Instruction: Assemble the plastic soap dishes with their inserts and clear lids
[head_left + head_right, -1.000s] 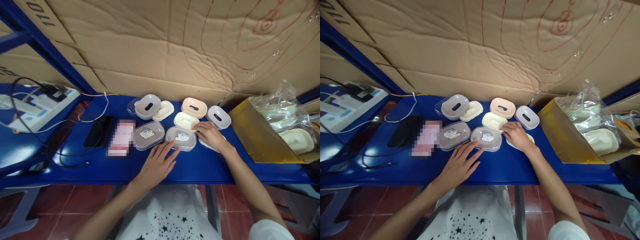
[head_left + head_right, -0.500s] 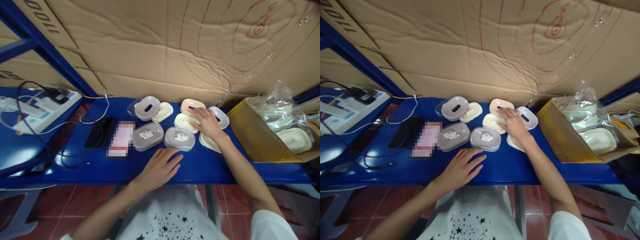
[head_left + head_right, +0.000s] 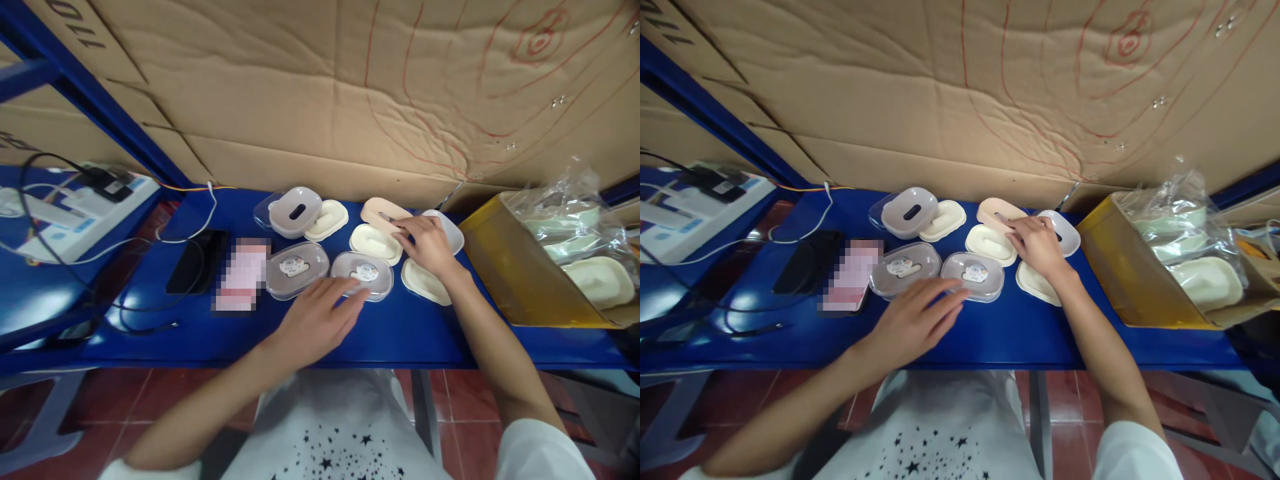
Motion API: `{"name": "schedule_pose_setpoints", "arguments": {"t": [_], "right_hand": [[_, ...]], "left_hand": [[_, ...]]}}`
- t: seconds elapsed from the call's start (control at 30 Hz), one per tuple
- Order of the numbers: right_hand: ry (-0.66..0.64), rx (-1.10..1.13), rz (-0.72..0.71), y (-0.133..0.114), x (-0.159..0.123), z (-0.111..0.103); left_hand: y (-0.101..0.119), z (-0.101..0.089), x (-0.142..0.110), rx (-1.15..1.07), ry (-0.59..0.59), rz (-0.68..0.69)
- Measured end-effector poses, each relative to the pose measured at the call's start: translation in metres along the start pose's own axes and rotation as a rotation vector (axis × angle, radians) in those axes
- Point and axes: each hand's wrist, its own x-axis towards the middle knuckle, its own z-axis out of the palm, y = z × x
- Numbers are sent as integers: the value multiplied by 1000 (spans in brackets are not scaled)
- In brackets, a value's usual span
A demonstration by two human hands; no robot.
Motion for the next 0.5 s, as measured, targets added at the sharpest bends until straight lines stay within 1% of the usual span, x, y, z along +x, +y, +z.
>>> {"name": "schedule_pose_setpoints", "arguments": {"t": [0.03, 0.07, 0.13, 0.2, 0.27, 0.3, 0.37, 0.47, 0.5], "right_hand": [[31, 22, 12, -1, -5, -2], [57, 41, 19, -1, -11, -3], [100, 86, 20, -3, -22, -5], [119, 152, -4, -5, -31, -5], [101, 234, -44, -7, -37, -3], [84, 273, -68, -8, -39, -2], [45, 328, -121, -10, -41, 1], [-7, 332, -171, -13, -41, 6], [-23, 318, -177, -14, -41, 8]], "left_hand": [[-7, -4, 17, -29, 0, -25], [-17, -7, 37, -51, -37, -78], [-40, -5, 76, -51, -216, -203], [-66, 4, 111, -94, -455, -328], [-90, 17, 134, -126, -555, -335], [-99, 24, 141, -147, -598, -327], [-115, 38, 147, -192, -661, -290], [-132, 58, 144, -281, -721, -187], [-137, 64, 141, -311, -712, -143]]}}
